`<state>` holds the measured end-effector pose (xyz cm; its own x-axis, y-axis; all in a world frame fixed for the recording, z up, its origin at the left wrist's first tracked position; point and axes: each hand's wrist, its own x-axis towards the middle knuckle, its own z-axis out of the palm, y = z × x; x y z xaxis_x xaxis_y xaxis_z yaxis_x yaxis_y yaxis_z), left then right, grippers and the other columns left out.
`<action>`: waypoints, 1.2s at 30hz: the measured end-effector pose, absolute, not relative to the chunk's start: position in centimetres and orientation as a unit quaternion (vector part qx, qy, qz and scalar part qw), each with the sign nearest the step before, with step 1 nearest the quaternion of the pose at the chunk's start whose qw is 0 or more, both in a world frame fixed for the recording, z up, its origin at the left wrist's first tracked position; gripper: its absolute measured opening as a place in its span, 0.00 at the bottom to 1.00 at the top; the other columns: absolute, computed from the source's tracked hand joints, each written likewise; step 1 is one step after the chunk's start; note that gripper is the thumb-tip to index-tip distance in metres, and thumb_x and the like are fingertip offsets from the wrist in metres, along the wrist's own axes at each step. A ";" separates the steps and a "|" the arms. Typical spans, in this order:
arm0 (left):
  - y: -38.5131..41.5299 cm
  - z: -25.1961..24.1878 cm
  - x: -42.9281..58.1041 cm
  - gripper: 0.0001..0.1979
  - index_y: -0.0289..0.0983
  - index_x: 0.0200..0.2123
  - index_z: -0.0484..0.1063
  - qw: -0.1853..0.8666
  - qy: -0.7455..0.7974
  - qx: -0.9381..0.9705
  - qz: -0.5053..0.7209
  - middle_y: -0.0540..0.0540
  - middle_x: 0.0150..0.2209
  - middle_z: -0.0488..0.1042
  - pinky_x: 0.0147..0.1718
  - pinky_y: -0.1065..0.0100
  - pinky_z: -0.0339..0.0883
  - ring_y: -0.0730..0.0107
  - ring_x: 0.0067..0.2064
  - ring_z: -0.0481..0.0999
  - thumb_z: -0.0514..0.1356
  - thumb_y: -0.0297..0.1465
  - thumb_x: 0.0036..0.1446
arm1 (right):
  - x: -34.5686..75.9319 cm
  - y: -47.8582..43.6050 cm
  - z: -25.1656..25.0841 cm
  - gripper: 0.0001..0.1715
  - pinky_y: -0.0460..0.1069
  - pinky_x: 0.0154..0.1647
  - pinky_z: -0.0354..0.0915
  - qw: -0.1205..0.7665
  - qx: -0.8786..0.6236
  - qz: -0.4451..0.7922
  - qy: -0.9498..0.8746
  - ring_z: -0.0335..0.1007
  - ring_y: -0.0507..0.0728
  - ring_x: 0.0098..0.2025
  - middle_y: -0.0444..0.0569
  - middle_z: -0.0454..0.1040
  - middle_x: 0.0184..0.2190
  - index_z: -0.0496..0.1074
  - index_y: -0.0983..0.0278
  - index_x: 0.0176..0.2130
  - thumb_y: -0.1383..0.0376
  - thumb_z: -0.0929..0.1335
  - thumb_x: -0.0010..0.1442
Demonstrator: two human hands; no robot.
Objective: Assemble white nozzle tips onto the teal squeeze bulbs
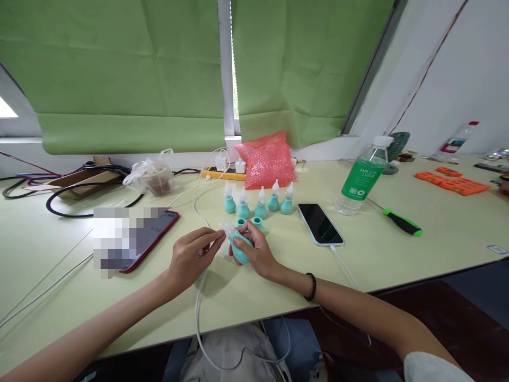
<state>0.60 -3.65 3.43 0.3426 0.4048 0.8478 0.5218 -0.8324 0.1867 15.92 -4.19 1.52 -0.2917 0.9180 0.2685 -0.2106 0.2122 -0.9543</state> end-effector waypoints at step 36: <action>-1.7 6.3 -1.3 0.05 0.32 0.20 0.70 -0.252 -0.400 -0.771 -0.426 0.50 0.19 0.69 0.19 0.78 0.60 0.78 0.21 0.65 0.55 0.25 0.43 | 16.8 -3.1 1.6 0.12 0.43 0.13 0.53 0.562 -0.294 0.521 -0.571 0.56 0.47 0.13 0.40 0.67 0.17 0.54 0.62 0.29 0.61 0.65 0.51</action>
